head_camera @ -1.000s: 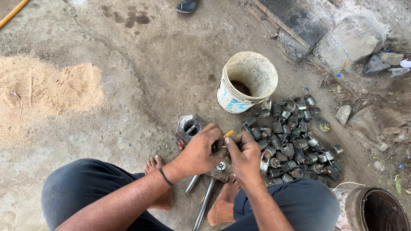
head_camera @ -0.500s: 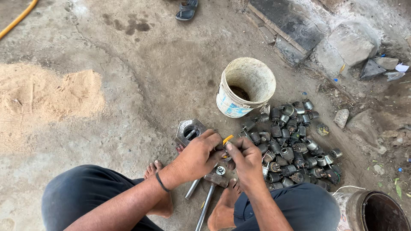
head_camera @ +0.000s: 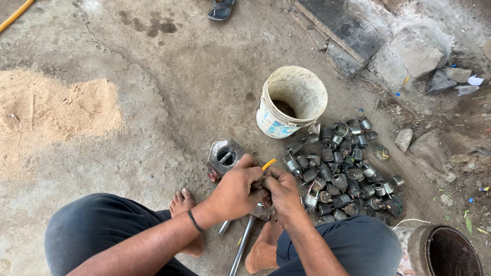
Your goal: The person sits on the ground and uses pliers and a hammer to disassemble small electrical components, likely motor parts. They extract copper wire coils from the metal casings and place the separated parts into a bucket.
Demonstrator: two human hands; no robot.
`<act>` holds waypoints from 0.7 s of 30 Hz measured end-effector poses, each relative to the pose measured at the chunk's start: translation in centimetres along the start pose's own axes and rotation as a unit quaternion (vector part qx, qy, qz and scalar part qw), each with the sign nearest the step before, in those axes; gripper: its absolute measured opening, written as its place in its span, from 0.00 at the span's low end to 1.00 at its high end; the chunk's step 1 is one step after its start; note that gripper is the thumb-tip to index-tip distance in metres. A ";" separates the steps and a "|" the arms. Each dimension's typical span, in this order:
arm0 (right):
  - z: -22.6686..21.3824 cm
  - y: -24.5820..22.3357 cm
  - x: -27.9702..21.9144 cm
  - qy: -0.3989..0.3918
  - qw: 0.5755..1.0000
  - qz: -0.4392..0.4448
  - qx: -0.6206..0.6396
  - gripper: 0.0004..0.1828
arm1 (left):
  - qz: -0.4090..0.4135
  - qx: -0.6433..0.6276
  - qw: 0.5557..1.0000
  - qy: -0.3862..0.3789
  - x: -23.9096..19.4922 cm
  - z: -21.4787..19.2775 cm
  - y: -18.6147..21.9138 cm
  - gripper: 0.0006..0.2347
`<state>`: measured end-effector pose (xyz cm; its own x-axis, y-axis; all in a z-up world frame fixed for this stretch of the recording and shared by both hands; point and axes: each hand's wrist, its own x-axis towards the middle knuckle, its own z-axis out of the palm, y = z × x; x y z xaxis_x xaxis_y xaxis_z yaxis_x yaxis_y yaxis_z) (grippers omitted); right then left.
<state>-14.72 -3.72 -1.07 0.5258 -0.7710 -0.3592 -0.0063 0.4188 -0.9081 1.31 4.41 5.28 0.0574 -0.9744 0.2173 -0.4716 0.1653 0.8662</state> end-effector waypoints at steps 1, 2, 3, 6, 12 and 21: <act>0.3 -0.2 -0.1 0.004 1.000 0.003 0.006 0.08 | 0.052 0.020 0.998 0.020 -0.1 -0.1 0.4 0.08; 0.6 -0.6 0.0 0.014 1.000 0.018 0.014 0.08 | 0.105 0.042 0.993 0.042 -0.1 -0.3 0.6 0.09; 0.7 -0.9 0.0 0.024 0.999 0.033 0.021 0.08 | 0.143 0.079 0.986 0.032 0.0 -0.6 0.8 0.09; 0.4 -0.8 -0.6 0.029 0.997 0.040 0.060 0.10 | 0.205 0.149 0.967 0.001 -0.2 -0.7 0.8 0.11; -1.9 0.8 0.6 0.021 0.996 -0.089 0.003 0.09 | 0.089 0.015 0.996 -0.007 0.1 -0.7 -1.3 0.13; -0.5 0.9 0.5 0.041 0.994 -0.094 -0.025 0.12 | 0.017 -0.045 0.994 0.100 0.4 0.2 -1.5 0.06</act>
<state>-14.84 -3.98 -2.20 0.4505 -0.8707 -0.1975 0.0421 0.2417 -0.9694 1.81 3.72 3.98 0.2215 -0.9195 0.3247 -0.3958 0.2195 0.8917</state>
